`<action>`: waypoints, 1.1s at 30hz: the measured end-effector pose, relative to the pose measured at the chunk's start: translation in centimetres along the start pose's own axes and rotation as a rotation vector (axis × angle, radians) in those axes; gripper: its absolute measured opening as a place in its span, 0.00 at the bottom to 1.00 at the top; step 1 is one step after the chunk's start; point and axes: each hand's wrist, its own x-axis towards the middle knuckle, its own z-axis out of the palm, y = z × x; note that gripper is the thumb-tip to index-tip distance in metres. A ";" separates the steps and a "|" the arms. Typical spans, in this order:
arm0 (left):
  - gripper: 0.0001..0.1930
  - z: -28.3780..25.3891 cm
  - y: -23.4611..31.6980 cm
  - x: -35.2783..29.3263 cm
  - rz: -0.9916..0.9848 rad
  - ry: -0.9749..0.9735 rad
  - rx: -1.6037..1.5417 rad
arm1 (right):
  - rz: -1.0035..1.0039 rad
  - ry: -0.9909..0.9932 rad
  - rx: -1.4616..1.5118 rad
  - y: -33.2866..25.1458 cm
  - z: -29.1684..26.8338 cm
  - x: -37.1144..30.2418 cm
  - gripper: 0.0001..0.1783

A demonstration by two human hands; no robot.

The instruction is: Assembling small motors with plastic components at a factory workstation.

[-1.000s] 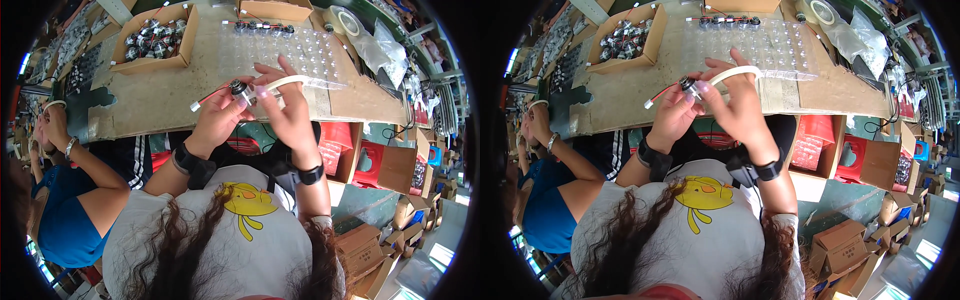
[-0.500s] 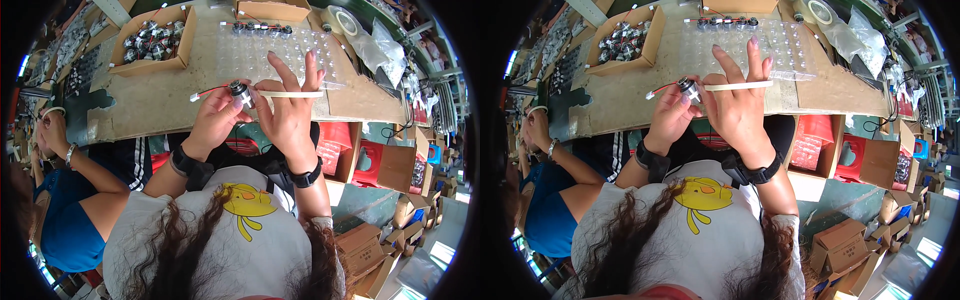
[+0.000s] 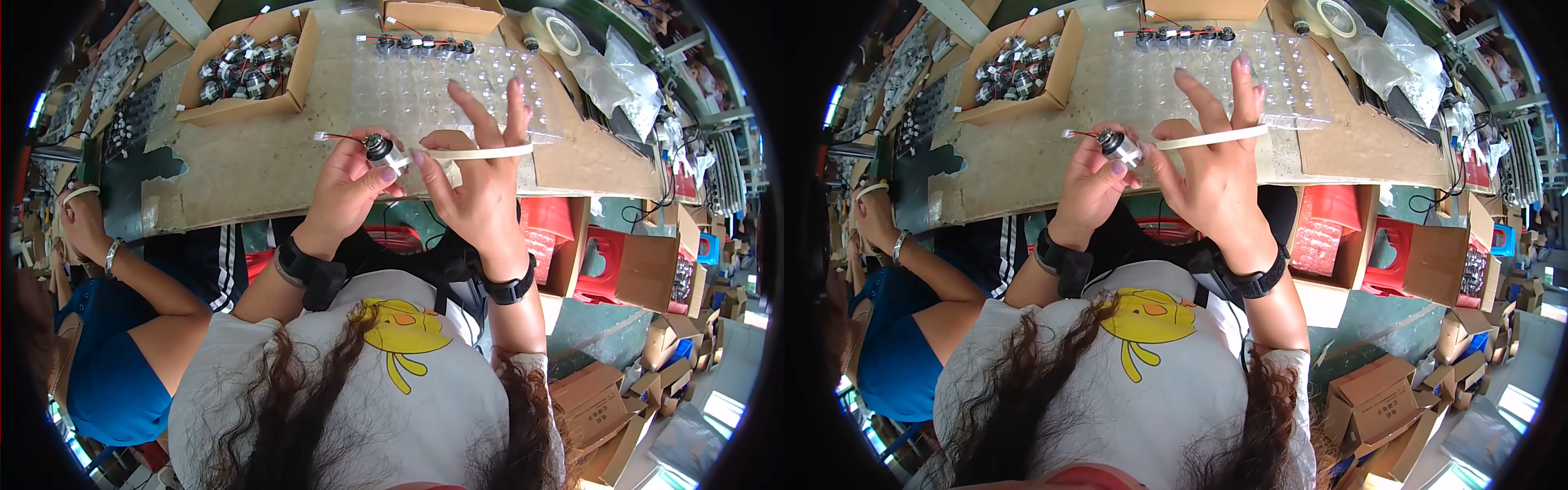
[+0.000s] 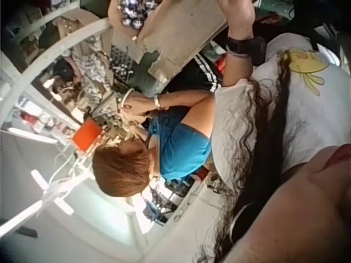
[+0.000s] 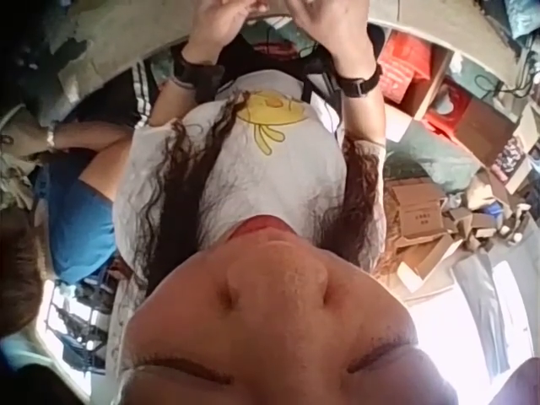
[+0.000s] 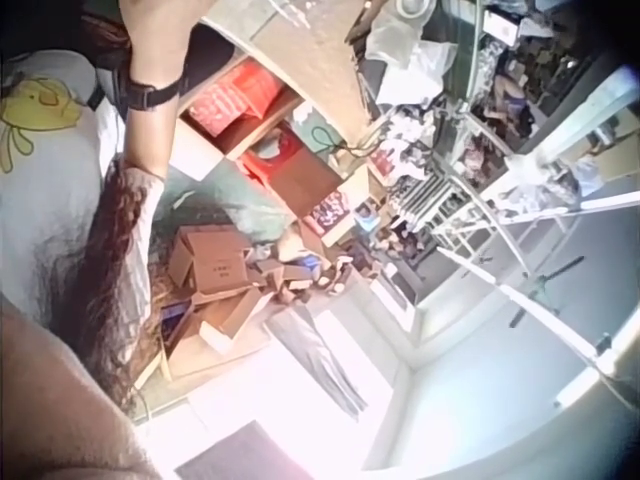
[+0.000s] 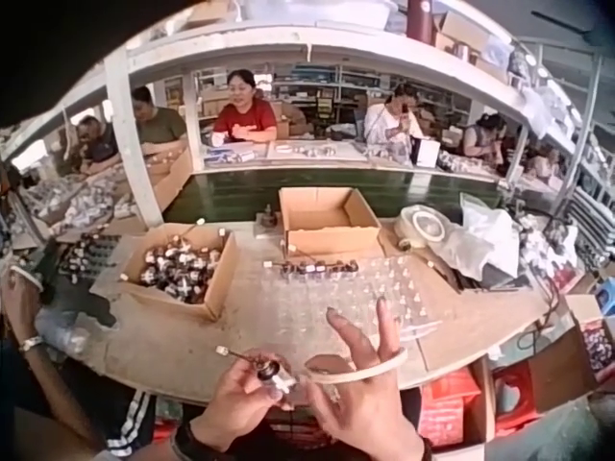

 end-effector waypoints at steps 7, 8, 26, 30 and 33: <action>0.21 -0.3 0.1 -0.1 0.000 -0.047 0.071 | -0.013 0.068 -0.213 -0.4 0.2 -0.2 0.07; 0.21 -0.2 0.1 -0.2 -0.001 -0.048 0.072 | -0.012 0.068 -0.214 -0.5 0.4 -0.2 0.07; 0.23 -0.5 0.1 0.0 -0.004 -0.094 0.076 | -0.027 -0.023 -0.007 -0.1 -1.1 0.1 0.06; 0.22 0.0 0.3 0.0 -0.014 -0.102 0.079 | -0.029 -0.005 -0.096 -0.3 -0.7 -0.1 0.06; 0.21 0.3 0.1 -0.1 -0.018 -0.095 0.066 | -0.033 0.010 -0.150 -0.5 -0.1 -0.4 0.07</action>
